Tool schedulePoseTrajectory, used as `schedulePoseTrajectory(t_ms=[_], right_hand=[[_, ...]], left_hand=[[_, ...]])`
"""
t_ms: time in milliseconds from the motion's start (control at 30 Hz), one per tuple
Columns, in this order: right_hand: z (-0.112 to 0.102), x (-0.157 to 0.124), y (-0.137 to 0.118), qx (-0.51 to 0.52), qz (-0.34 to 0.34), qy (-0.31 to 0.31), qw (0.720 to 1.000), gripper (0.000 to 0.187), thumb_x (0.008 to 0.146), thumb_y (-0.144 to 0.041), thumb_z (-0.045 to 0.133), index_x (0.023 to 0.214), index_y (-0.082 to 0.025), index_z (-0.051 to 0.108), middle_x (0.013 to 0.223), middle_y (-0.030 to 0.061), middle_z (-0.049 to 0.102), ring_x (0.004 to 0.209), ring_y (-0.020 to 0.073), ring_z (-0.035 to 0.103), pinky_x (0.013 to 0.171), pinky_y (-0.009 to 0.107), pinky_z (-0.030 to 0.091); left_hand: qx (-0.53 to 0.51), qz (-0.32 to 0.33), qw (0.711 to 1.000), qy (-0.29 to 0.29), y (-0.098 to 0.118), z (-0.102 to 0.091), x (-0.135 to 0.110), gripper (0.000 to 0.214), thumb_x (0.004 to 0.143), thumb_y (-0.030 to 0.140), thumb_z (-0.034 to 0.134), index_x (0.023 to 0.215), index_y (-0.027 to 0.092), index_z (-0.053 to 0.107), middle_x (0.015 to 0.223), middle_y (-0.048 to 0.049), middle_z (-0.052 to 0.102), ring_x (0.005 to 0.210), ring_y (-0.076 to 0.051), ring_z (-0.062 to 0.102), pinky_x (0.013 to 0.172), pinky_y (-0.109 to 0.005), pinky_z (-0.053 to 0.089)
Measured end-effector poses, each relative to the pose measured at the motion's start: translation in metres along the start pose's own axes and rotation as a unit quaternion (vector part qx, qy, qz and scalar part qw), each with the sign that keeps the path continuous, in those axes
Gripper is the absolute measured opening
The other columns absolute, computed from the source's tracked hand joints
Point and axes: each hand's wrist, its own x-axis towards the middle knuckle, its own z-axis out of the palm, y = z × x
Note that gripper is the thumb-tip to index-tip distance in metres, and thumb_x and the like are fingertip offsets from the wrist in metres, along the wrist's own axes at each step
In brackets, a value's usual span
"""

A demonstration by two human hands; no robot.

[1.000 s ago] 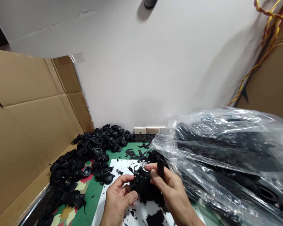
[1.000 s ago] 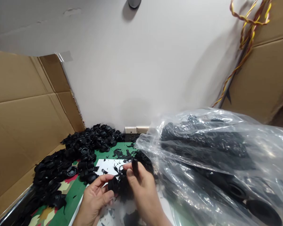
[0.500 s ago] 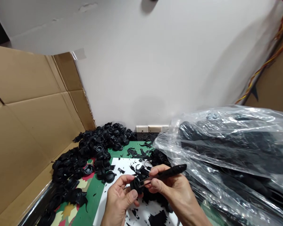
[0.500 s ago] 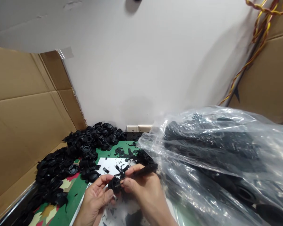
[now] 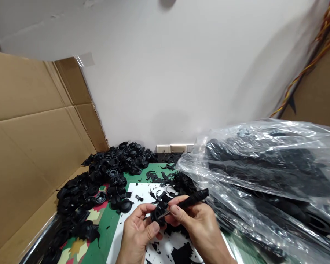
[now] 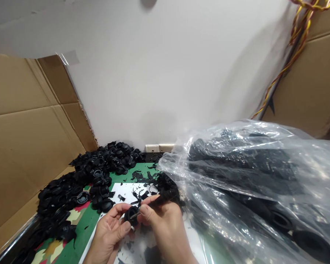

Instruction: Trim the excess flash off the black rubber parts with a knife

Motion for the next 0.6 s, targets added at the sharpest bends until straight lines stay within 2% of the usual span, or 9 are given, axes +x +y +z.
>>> schedulePoseTrajectory(t_ms=[200,333,467,600], right_hand=[[0.003,-0.001,0.002,-0.037,-0.02,0.002,0.999,0.029,0.07,-0.043,0.07,0.073,-0.015,0.063,0.053,0.0014,0.064,0.052,0.0159,0.059,0.052,0.024,0.045],[0.006,-0.005,0.003,-0.145,-0.105,0.034,0.983,0.027,0.076,-0.044,0.062,0.068,-0.018,0.061,0.052,0.001,0.061,0.049,0.0168,0.057,0.049,0.026,0.043],[-0.01,-0.002,0.004,-0.271,-0.172,0.106,0.941,0.025,0.078,-0.043,0.06,0.067,-0.021,0.063,0.054,0.0022,0.062,0.049,0.0188,0.057,0.051,0.03,0.043],[-0.027,0.006,0.004,-0.27,-0.159,0.133,0.94,0.026,0.075,-0.047,0.063,0.072,-0.021,0.065,0.055,0.0023,0.063,0.051,0.021,0.061,0.054,0.033,0.048]], left_hand=[[0.005,0.002,1.0,0.006,-0.001,0.003,-0.003,0.038,0.05,0.023,0.086,0.081,0.014,0.067,0.068,-0.0033,0.07,0.056,-0.012,0.059,0.049,-0.02,0.047],[-0.016,0.053,0.998,0.042,0.001,0.004,-0.002,0.035,0.052,0.023,0.085,0.082,0.015,0.068,0.069,-0.0014,0.07,0.055,-0.011,0.06,0.053,-0.02,0.049],[-0.061,0.062,0.992,0.094,0.008,-0.006,0.005,0.033,0.056,0.025,0.084,0.084,0.017,0.069,0.078,-0.0041,0.073,0.074,-0.02,0.068,0.063,-0.025,0.055],[-0.105,0.029,0.992,0.067,0.012,-0.013,0.008,0.034,0.059,0.026,0.083,0.09,0.018,0.072,0.088,-0.0073,0.074,0.077,-0.023,0.07,0.061,-0.026,0.056]])
